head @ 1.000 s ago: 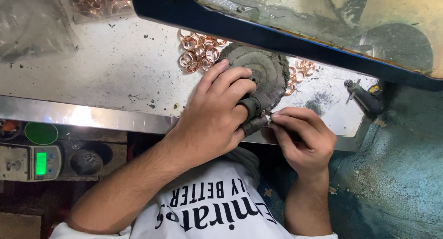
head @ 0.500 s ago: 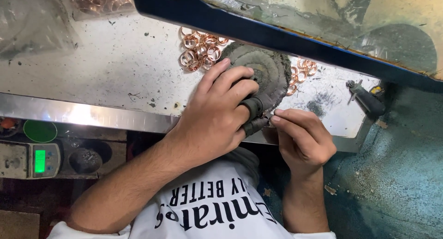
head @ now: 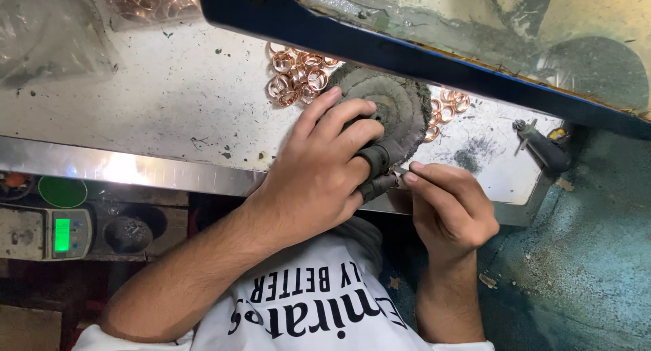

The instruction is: Polishing small metal rings using a handheld rotary tool at a jewelry workshop station.

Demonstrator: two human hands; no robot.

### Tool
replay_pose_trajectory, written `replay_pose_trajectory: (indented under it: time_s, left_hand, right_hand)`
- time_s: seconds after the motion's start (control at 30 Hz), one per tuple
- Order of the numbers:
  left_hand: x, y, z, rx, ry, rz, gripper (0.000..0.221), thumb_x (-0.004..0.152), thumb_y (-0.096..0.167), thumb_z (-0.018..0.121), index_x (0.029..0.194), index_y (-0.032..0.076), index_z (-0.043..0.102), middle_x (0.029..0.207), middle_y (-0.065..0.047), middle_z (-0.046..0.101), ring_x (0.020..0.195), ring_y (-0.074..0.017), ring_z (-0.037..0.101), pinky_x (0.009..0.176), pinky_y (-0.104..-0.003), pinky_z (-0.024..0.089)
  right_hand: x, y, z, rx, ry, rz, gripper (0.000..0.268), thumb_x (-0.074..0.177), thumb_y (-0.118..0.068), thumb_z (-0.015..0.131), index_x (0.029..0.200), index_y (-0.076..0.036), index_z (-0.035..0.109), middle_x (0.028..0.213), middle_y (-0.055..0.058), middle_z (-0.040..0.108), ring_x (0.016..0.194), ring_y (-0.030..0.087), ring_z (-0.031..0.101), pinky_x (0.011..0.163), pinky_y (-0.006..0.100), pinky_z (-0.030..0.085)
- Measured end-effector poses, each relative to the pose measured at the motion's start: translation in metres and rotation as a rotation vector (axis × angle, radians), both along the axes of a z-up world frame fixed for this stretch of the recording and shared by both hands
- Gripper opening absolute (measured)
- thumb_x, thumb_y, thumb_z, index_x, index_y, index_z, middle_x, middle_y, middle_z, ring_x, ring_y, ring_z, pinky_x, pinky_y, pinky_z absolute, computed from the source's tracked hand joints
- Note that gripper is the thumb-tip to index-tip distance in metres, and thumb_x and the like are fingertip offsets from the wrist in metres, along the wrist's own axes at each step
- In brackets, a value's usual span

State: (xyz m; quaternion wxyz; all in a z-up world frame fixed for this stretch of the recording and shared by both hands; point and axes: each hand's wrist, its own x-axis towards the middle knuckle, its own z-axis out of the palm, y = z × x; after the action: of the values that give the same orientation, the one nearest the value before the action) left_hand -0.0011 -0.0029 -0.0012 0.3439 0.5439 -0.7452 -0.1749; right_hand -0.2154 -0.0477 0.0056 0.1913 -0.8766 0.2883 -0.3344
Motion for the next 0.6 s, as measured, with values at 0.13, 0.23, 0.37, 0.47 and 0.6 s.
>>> replay_pose_trajectory:
  time_s: [0.13,0.23,0.37,0.47,0.6]
  left_hand:
    - [0.0,-0.0003,0.0,-0.003,-0.008,-0.006,0.013,0.066,0.012,0.079,0.07,0.005,0.07,0.122,-0.011,0.062,0.131,-0.0356,0.052,0.121,-0.057,0.03]
    - [0.0003,-0.0003,0.0004,0.0,0.002,-0.005,0.011,0.068,0.01,0.078,0.069,0.004,0.069,0.122,-0.011,0.063,0.131,-0.0358,0.052,0.122,-0.057,0.03]
    - [0.0003,-0.001,0.0004,0.001,0.011,-0.008,0.012,0.067,0.01,0.079,0.07,0.004,0.07,0.12,-0.011,0.062,0.13,-0.0358,0.053,0.121,-0.057,0.031]
    - [0.0002,-0.001,-0.0006,-0.001,0.013,-0.013,0.014,0.065,0.011,0.08,0.07,0.003,0.07,0.12,-0.012,0.062,0.13,-0.0363,0.053,0.121,-0.058,0.03]
    - [0.0007,-0.0003,0.0001,0.01,0.006,-0.019,0.014,0.066,0.01,0.081,0.069,0.003,0.069,0.12,-0.011,0.061,0.131,-0.0361,0.052,0.121,-0.058,0.029]
  right_hand:
    - [0.0004,-0.0004,0.0027,0.002,0.021,0.006,0.011,0.099,0.009,0.061,0.094,0.008,0.071,0.094,0.026,0.071,0.081,0.035,0.07,0.076,0.043,0.061]
    - [-0.0037,-0.0009,0.0001,-0.023,0.015,0.03,0.011,0.098,0.012,0.06,0.095,0.01,0.07,0.094,0.029,0.07,0.08,0.039,0.071,0.072,0.046,0.062]
    - [-0.0067,-0.0007,-0.0038,-0.043,0.004,0.006,0.006,0.097,0.011,0.067,0.095,0.008,0.071,0.095,0.028,0.071,0.079,0.037,0.071,0.073,0.044,0.062]
    - [-0.0059,-0.0008,-0.0029,-0.032,0.004,0.012,0.008,0.098,0.011,0.065,0.095,0.007,0.071,0.096,0.028,0.07,0.081,0.037,0.07,0.075,0.044,0.061]
    - [-0.0053,-0.0014,0.0037,0.01,0.045,0.047,0.007,0.098,0.006,0.065,0.099,0.006,0.072,0.1,0.029,0.07,0.088,0.037,0.069,0.079,0.044,0.06]
